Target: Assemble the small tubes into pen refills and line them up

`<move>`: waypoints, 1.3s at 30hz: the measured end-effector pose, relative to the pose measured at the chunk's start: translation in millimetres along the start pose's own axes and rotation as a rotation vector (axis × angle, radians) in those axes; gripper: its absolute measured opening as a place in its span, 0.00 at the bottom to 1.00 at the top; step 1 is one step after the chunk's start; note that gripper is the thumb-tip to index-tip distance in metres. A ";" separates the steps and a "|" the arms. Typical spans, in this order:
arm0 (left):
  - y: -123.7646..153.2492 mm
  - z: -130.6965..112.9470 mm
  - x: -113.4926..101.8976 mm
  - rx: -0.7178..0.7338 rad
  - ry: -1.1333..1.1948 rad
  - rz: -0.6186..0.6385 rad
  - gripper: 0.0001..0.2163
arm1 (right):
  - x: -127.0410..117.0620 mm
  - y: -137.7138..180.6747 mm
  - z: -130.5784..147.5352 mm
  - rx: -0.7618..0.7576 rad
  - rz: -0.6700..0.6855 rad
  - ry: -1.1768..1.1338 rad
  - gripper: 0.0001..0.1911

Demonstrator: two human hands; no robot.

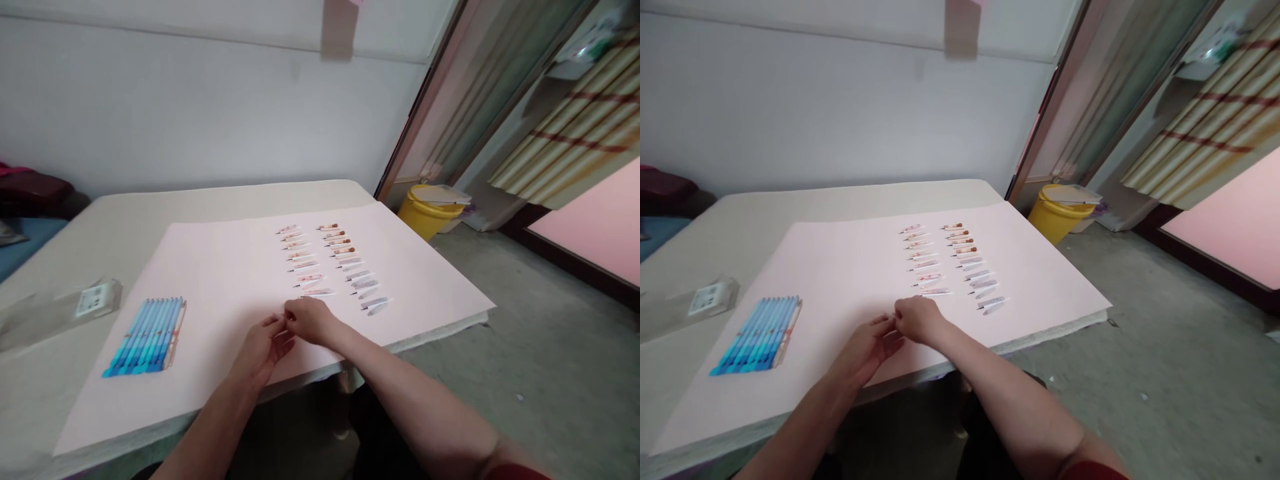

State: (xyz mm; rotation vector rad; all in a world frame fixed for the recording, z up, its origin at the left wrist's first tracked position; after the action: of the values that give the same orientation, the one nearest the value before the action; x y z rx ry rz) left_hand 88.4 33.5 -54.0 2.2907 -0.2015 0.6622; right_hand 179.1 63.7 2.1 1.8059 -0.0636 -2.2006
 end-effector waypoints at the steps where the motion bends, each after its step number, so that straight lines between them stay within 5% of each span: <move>1: -1.3 0.1 1.5 0.017 0.018 0.018 0.04 | -1.0 1.4 5.4 -0.014 -0.023 -0.003 0.11; 4: -3.5 -7.3 -2.4 0.078 0.046 -0.006 0.02 | -6.7 4.0 4.8 -0.039 -0.037 -0.025 0.13; 11: -4.2 -40.7 -20.0 0.135 0.073 -0.052 0.02 | -25.4 8.1 -79.8 0.239 0.002 0.231 0.15; 15: -5.6 -52.6 -27.6 0.155 0.085 -0.049 0.02 | -18.8 6.4 -91.4 0.251 0.052 0.247 0.17; 24: -1.9 -60.0 -32.3 0.154 0.132 -0.057 0.01 | 1.2 -5.3 -55.2 0.139 0.096 0.242 0.16; 30: -1.6 -70.3 -45.4 0.156 0.271 -0.129 0.02 | -1.6 -10.0 -27.7 0.084 0.007 0.206 0.13; 39: 0.9 -83.1 -51.9 0.201 0.407 -0.164 0.04 | -24.5 7.1 33.7 -0.212 -0.204 -0.261 0.08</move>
State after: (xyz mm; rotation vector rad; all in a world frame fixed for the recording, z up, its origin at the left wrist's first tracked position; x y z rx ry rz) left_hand 10.3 87.8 -30.3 2.2692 0.2529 1.0804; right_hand 152.2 58.1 34.1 1.4613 0.3008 -2.4655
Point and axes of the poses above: each hand's wrist, its own y-axis away from the middle knuckle, its own x-axis out of the palm, z = x × y, the point moved 9 cm from there along -y, towards the middle knuckle, and after that the axes turned 4 degrees about y, right-handed, at the moved point
